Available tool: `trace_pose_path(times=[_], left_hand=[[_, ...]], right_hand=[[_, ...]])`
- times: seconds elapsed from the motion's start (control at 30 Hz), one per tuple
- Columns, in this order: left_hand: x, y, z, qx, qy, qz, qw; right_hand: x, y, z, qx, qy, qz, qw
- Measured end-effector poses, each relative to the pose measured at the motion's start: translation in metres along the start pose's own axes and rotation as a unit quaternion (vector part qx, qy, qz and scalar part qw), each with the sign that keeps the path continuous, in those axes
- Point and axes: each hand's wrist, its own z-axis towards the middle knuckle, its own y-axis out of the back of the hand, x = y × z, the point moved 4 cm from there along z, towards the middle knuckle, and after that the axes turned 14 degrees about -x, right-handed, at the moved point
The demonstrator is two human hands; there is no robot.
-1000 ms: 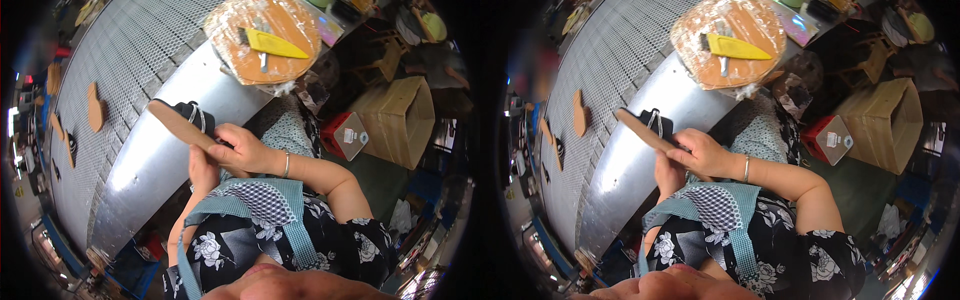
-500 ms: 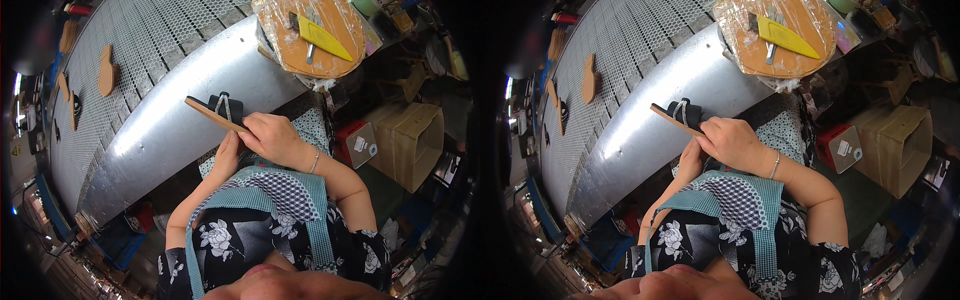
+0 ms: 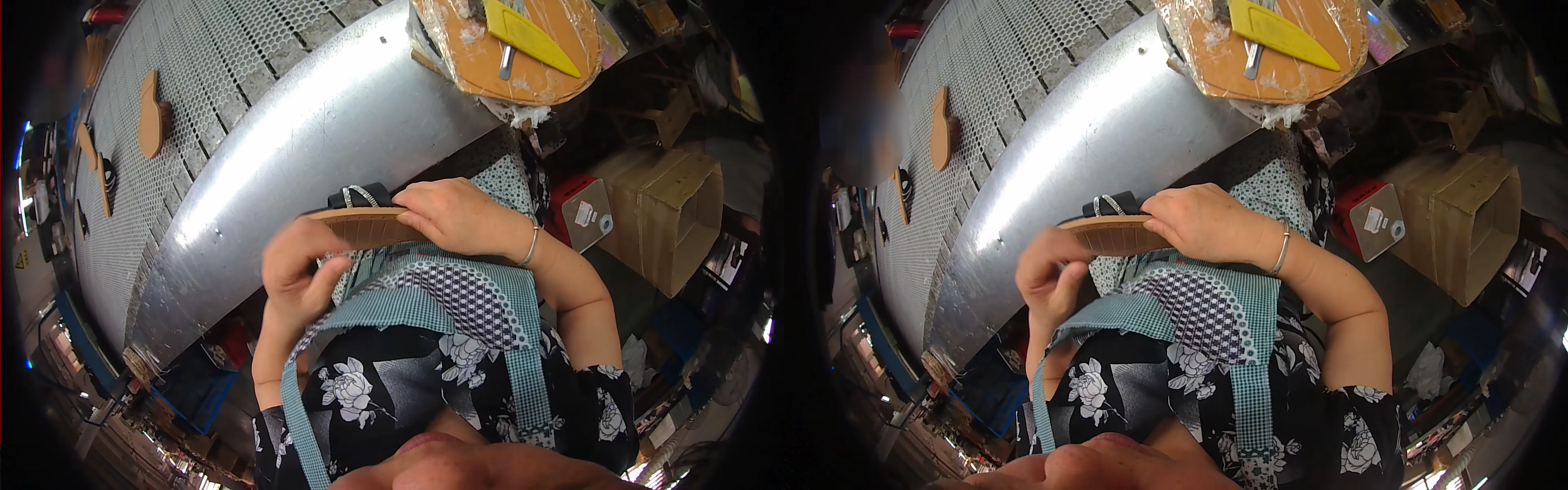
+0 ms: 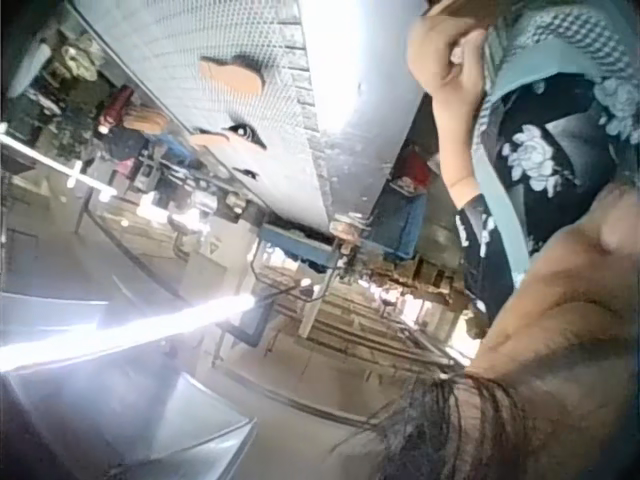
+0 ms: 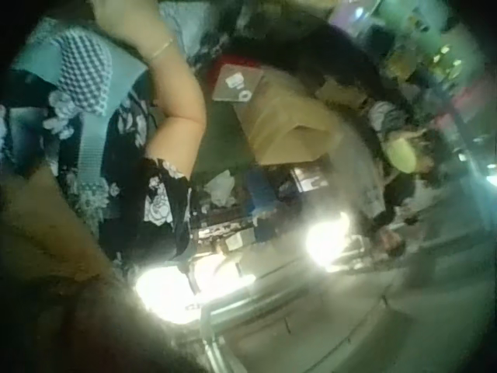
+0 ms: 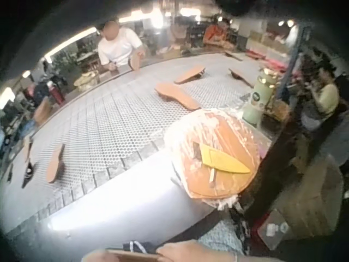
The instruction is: The person takes sandals from a conveyor belt, presses the soles onto the uppers by hand, and places the assembled sandals into a box.
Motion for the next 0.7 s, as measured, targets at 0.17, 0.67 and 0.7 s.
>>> trace_pose_path(times=[0.17, 0.67, 0.7], left_hand=[[0.051, -0.023, 0.028, 0.015, -0.069, 0.257, 0.964], [0.085, -0.079, -0.016, 0.047, 0.005, 0.422, 0.906], [0.088, -0.082, -0.021, 0.04, -0.005, 0.426, 0.904]], right_hand=[[-0.037, -0.033, -0.009, 0.026, -0.019, 0.009, 0.999], [-0.116, -0.078, -0.037, -0.011, -0.069, -0.07, 0.995], [-0.118, -0.081, -0.04, -0.006, -0.071, -0.08, 0.994]])
